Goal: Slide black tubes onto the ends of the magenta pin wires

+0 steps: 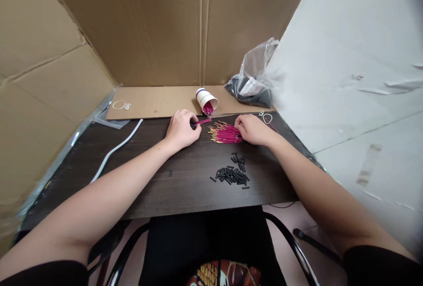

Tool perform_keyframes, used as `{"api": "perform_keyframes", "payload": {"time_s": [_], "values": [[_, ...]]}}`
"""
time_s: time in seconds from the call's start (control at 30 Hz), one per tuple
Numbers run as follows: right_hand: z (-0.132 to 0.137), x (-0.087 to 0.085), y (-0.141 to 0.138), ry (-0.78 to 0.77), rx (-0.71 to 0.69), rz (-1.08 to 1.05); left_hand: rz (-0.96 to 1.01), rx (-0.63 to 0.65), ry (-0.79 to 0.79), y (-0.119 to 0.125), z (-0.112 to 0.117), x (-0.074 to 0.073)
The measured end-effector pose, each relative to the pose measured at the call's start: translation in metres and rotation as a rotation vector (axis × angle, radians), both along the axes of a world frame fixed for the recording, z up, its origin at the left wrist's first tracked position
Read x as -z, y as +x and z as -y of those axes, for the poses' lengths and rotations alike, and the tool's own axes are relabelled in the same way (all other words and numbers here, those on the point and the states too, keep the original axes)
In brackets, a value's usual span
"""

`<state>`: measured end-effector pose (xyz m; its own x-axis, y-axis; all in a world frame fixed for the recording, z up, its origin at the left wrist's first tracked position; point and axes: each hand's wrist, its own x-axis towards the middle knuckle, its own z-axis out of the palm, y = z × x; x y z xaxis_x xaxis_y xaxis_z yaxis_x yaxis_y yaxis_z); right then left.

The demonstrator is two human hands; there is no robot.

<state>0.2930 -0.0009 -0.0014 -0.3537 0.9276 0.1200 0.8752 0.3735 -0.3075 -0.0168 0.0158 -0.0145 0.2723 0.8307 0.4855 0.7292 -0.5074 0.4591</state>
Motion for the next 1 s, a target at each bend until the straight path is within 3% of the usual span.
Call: {"api": "perform_keyframes", "payload": {"time_s": [0.17, 0.33, 0.47, 0.53, 0.67, 0.83, 0.93, 1.0], "values": [[0.001, 0.002, 0.0, 0.053, -0.001, 0.095, 0.032, 0.12, 0.055, 0.004, 0.008, -0.004], [0.001, 0.001, 0.002, 0.066, -0.009, 0.075, 0.076, 0.408, 0.076, 0.018, 0.029, -0.011], [0.003, -0.006, 0.003, 0.09, -0.012, -0.016, -0.004, 0.739, -0.067, 0.028, 0.047, -0.015], [0.004, -0.011, 0.004, 0.11, -0.034, -0.134, -0.076, 0.823, -0.142, 0.03, 0.053, -0.016], [0.008, -0.021, 0.005, 0.174, -0.052, -0.33, -0.196, 0.827, -0.194, 0.032, 0.057, -0.016], [0.008, -0.032, 0.01, 0.172, -0.109, -0.257, -0.248, 0.826, -0.125, 0.032, 0.058, -0.016], [0.008, -0.04, 0.017, 0.076, -0.116, -0.229, -0.221, 0.821, -0.115, 0.033, 0.06, -0.018], [0.01, -0.046, 0.025, -0.074, -0.14, -0.229, -0.211, 0.83, -0.124, 0.033, 0.062, -0.02]]}}
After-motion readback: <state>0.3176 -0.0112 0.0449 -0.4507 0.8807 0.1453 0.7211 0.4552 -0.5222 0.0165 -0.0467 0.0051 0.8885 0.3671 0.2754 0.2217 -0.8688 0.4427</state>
